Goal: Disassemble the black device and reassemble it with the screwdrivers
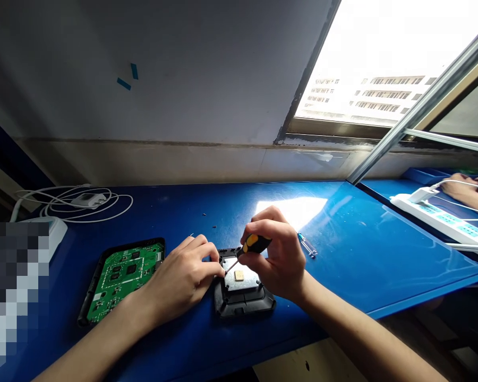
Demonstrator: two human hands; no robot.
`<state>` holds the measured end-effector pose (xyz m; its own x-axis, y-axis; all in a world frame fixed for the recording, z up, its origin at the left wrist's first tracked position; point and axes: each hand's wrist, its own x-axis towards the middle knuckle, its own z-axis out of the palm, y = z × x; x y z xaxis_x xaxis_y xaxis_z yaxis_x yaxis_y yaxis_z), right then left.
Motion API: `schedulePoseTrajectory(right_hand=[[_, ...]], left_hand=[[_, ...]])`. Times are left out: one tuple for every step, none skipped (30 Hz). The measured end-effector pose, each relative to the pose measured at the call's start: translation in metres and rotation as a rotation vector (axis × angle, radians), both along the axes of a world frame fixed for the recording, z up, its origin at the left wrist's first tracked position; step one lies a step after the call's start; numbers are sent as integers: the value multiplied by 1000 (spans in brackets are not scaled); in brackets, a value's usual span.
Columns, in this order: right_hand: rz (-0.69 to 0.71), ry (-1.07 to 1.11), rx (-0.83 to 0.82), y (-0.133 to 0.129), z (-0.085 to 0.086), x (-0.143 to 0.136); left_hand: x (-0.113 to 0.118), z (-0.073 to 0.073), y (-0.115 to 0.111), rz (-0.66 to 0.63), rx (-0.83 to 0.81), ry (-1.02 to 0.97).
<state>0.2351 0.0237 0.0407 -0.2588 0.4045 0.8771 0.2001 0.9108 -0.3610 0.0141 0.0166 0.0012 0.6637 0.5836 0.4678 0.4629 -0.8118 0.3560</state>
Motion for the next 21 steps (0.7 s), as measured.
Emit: schedulePoseTrajectory(right_hand=[[14, 0, 6, 0, 1, -1], [36, -1, -5, 0, 2, -2], [62, -4, -33, 0, 3, -3], [87, -9, -70, -1, 5, -4], [105, -15, -105, -2, 6, -4], [110, -23, -123, -3, 8, -6], [100, -32, -124, -3, 10, -7], [74, -40, -107, -3, 12, -9], [41, -45, -77, -3, 14, -11], [4, -47, -44, -2, 15, -14], [-30, -47, -15, 0, 16, -16], [-56, -41, 6, 1, 16, -19], [-69, -32, 15, 2, 17, -21], [-72, -23, 12, 3, 17, -23], [-66, -20, -3, 3, 16, -24], [-48, -21, -29, 3, 16, -24], [-22, -24, -58, 3, 17, -25], [5, -30, -85, 3, 18, -24], [26, -40, -103, 2, 19, -24], [38, -52, -108, 2, 20, -23], [41, -66, -103, 1, 22, -22]], left_hand=[[0, 0, 0, 2, -8, -2], [0, 0, 0, 2, -16, -5], [0, 0, 0, 3, -21, -9], [0, -1, 0, 3, -24, -10], [0, -1, 1, 4, -26, -9], [0, -2, 1, 6, -26, -7], [0, -3, 1, 7, -25, -4], [0, -3, 1, 9, -22, -2], [0, -3, 1, 11, -15, -1], [0, -3, 1, 16, -4, -5], [0, -2, 1, 24, 8, -7], [0, -1, 1, 30, 17, -3], [0, 0, 0, 37, 22, 5], [0, 2, 0, 42, 18, 21], [1, 4, -1, 44, 7, 43], [1, 5, -1, 46, -9, 68], [1, 7, -2, 48, -22, 90], [2, 9, -2, 51, -32, 105], [2, 10, -3, 55, -40, 119], [2, 10, -3, 56, -45, 127], [3, 11, -4, 58, -46, 130]])
